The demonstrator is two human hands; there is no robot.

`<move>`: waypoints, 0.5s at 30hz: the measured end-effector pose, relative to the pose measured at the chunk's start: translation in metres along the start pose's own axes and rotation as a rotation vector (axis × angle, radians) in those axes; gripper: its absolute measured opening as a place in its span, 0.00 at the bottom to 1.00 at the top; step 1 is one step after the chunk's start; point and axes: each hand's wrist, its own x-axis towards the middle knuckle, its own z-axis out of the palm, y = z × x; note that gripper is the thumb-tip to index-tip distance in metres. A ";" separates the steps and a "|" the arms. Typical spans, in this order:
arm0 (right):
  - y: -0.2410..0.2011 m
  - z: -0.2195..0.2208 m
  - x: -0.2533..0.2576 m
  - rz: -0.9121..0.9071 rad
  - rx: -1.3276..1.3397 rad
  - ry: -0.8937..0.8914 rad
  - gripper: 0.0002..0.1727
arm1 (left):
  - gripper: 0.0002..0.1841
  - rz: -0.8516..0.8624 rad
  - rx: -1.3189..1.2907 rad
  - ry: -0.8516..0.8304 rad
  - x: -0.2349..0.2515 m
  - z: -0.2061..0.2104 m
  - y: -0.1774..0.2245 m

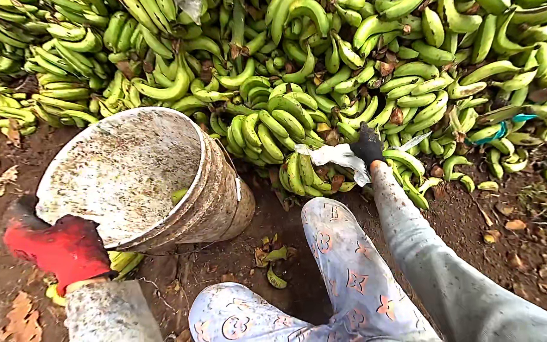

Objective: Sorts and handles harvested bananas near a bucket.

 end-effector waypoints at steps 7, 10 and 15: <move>-0.041 -0.026 -0.055 -0.247 0.214 0.319 0.36 | 0.28 0.302 0.116 0.124 -0.001 -0.004 0.006; -0.152 -0.060 -0.105 -0.770 0.534 0.729 0.31 | 0.31 0.261 0.097 0.147 -0.009 -0.002 0.014; -0.218 -0.101 -0.163 -1.248 0.399 0.345 0.33 | 0.26 -0.045 -0.593 0.119 -0.026 -0.010 0.016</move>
